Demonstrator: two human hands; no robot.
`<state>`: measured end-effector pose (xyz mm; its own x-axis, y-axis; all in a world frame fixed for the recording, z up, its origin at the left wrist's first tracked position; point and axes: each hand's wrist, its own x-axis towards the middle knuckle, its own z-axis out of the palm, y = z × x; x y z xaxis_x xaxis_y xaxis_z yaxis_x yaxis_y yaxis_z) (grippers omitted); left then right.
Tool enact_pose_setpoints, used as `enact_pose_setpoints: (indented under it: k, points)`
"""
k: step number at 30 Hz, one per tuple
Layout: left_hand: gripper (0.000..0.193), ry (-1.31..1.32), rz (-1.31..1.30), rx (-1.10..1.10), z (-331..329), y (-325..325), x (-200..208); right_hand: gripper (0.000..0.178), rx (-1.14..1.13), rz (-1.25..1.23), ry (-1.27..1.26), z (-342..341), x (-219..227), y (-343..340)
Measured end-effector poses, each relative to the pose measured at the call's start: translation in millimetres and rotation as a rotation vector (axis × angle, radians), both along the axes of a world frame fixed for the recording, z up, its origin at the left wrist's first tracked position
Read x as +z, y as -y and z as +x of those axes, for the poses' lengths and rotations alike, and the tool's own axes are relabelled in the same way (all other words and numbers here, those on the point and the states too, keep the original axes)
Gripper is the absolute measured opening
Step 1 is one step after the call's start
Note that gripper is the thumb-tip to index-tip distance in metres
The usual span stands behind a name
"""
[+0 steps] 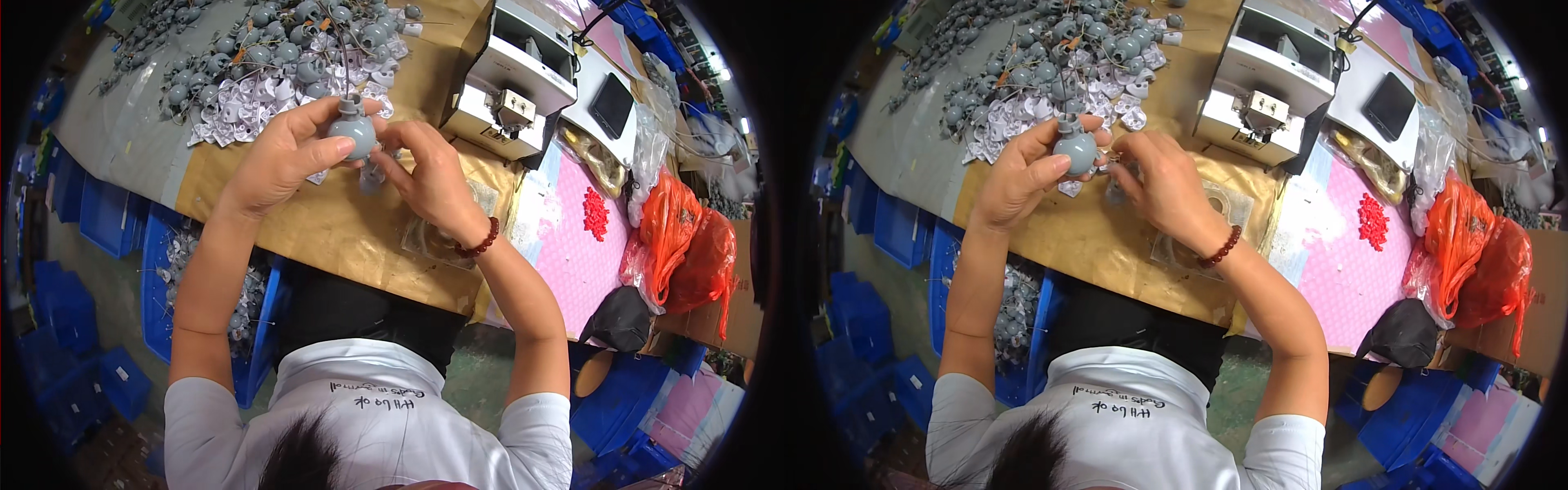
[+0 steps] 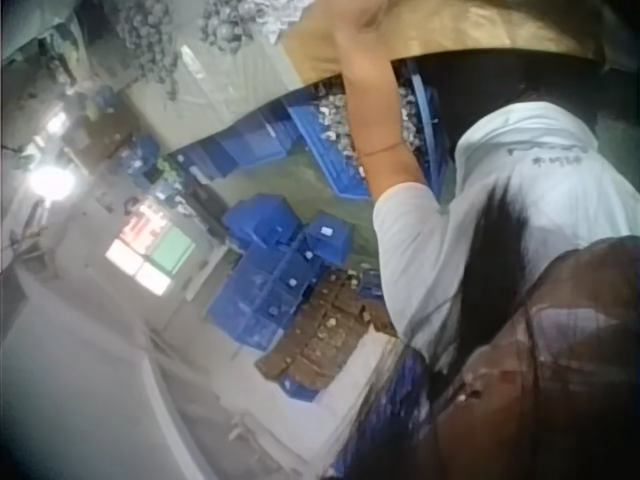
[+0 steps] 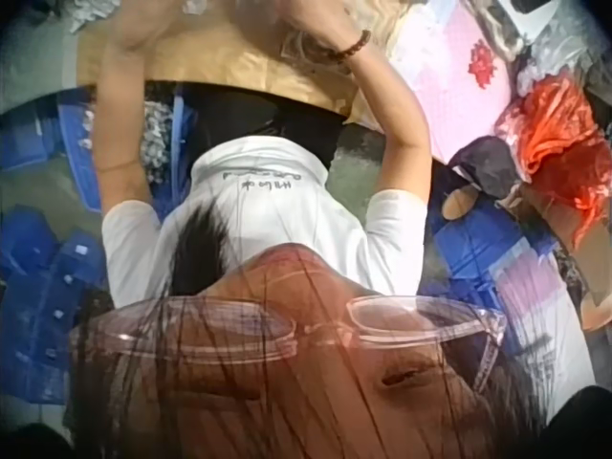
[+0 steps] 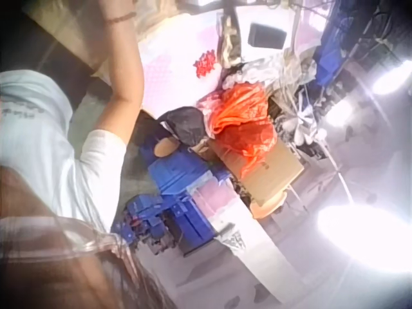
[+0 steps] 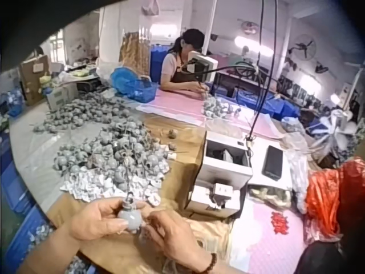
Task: Assembling small toy components by placing parts into a jig and using a handheld electric tool.
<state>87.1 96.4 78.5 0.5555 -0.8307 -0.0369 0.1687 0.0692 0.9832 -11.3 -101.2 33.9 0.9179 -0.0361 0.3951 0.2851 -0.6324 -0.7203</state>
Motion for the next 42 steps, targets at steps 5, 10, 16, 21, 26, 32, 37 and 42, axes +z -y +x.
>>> enact_pose_setpoints:
  k: [5,10,16,21,26,32,37,42]
  points:
    - [0.050,0.028,-0.014,0.151,1,-6,-16,0.028,-0.057,0.151,-0.044,2,-9,2]
    - [0.045,0.380,0.333,0.078,-9,-5,-43,0.028,-0.056,0.509,-0.208,5,10,9]
    - [0.045,0.761,0.299,0.004,-14,3,-57,0.027,-0.062,1.044,0.091,12,55,38]
    - [0.071,0.784,0.178,0.704,9,11,-49,0.031,-0.003,0.843,-0.216,-18,95,57]
    - [0.086,1.069,-0.165,0.391,-41,41,-3,0.029,0.118,0.864,-0.342,-54,115,37]
    - [0.068,0.693,-0.051,0.034,-80,41,-6,0.023,-0.076,0.690,-0.273,-90,94,49]
    - [0.054,0.576,0.086,0.031,-103,35,-28,0.023,-0.130,-0.115,-0.108,-111,30,50]
    - [0.051,0.671,0.209,0.029,-116,34,-64,0.029,-0.099,-0.445,0.002,-115,-13,52]
